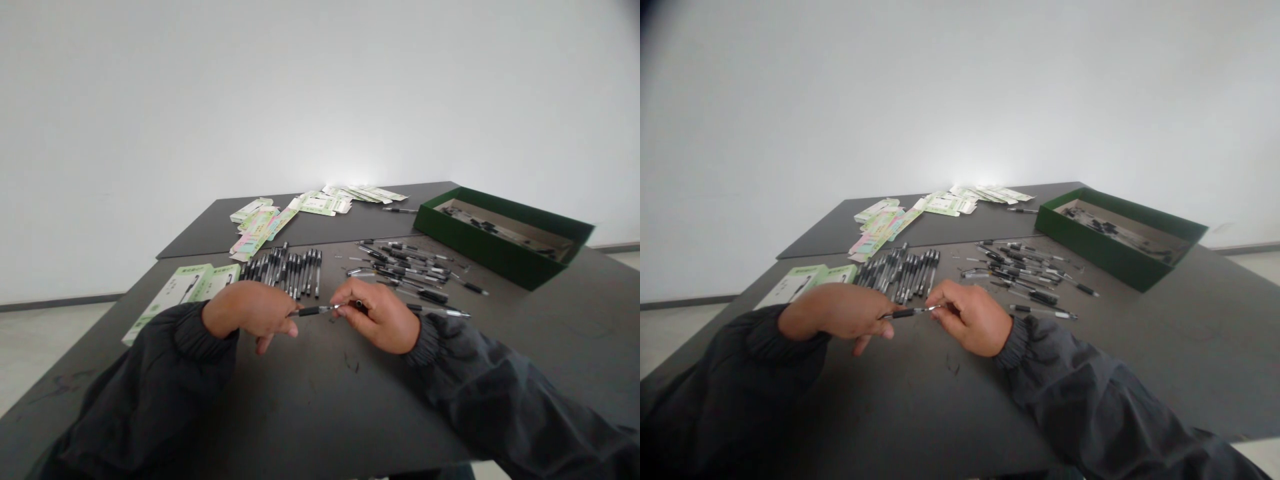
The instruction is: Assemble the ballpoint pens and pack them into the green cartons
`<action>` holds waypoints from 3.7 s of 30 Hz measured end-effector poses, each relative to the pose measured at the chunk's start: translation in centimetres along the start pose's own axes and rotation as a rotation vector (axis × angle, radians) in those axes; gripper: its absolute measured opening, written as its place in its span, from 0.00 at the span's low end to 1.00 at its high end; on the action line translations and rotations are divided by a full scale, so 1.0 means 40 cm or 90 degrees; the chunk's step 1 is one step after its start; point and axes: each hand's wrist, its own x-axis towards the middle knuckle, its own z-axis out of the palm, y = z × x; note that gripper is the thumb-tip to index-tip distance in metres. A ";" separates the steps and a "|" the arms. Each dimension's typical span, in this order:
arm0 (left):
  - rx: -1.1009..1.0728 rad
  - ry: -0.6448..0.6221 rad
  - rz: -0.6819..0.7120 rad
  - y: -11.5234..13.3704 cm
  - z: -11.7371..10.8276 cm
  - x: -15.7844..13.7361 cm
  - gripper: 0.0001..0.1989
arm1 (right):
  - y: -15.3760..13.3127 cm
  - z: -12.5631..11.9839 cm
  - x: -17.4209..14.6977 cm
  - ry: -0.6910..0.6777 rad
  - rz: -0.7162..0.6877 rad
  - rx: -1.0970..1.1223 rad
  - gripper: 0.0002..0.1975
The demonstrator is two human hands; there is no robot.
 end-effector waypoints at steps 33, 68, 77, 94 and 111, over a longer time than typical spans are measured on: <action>0.009 0.008 -0.017 0.028 -0.002 -0.012 0.16 | -0.025 0.041 -0.007 0.020 0.003 -0.118 0.03; 0.002 0.011 -0.005 0.005 0.001 -0.009 0.16 | -0.016 0.021 -0.005 0.047 -0.032 -0.110 0.05; -0.019 0.015 -0.001 -0.006 0.001 -0.010 0.15 | -0.006 0.023 -0.013 0.076 -0.002 -0.100 0.04; -0.034 0.020 -0.011 -0.009 0.000 -0.010 0.17 | 0.076 -0.011 0.016 0.081 0.199 -0.301 0.09; -0.026 0.009 -0.003 0.010 -0.002 -0.011 0.20 | 0.198 -0.074 0.032 0.135 0.355 0.073 0.09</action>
